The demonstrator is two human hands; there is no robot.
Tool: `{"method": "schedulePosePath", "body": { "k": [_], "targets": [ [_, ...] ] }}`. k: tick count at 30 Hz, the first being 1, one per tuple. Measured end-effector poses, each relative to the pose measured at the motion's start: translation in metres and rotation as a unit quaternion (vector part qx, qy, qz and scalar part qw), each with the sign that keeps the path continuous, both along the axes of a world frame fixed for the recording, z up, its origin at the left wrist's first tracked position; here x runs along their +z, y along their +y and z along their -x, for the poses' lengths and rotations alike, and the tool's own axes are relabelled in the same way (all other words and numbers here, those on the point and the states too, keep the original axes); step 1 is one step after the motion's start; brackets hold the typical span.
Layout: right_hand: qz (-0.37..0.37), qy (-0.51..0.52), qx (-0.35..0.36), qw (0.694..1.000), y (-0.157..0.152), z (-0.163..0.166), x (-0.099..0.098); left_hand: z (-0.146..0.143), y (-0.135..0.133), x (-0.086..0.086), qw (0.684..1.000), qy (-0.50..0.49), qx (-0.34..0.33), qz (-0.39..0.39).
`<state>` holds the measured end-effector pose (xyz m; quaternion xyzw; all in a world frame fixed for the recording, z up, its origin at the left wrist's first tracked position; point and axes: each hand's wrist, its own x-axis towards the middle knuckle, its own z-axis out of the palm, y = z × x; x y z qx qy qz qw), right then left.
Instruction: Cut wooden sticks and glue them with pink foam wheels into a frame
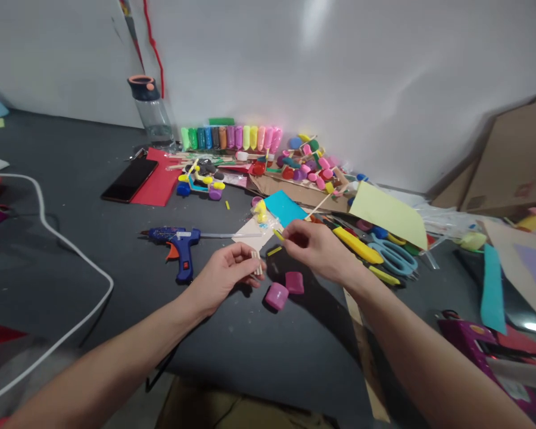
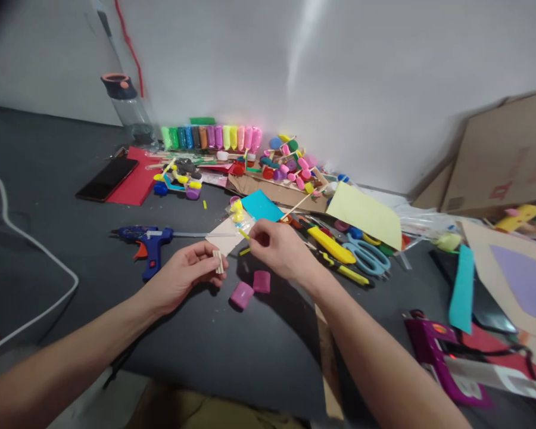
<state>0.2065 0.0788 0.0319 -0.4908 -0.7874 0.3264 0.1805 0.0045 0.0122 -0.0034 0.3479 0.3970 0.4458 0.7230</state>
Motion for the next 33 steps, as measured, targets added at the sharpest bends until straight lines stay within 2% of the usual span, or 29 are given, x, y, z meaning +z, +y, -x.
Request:
{"method": "schedulePosePath", "body": {
  "k": [2, 5, 10, 15, 23, 33],
  "targets": [
    [0.081, 0.076, -0.011, 0.994, -0.02, 0.005, 0.004, -0.001, -0.001, -0.001, 1.0, -0.007, 0.009, -0.006],
    [0.195, 0.163, -0.018, 0.967, -0.041, 0.016, 0.002, -0.004, -0.001, -0.002, 0.999, -0.026, 0.017, -0.013],
    [0.292, 0.248, -0.048, 0.923, -0.046, 0.025, -0.01, -0.003, 0.0, -0.006, 1.0, -0.029, 0.004, 0.01],
    [0.328, 0.293, -0.069, 0.896, -0.044, 0.022, -0.014, -0.003, -0.001, -0.006, 0.999, -0.003, -0.013, 0.036],
    [0.343, 0.323, -0.085, 0.878, -0.047, 0.021, -0.016, 0.0, 0.0, -0.008, 0.998, 0.021, -0.039, 0.046],
    [0.338, 0.288, -0.083, 0.892, -0.047, 0.023, -0.014, 0.001, 0.0, -0.007, 0.997, 0.034, -0.046, 0.041]
  ]
}}
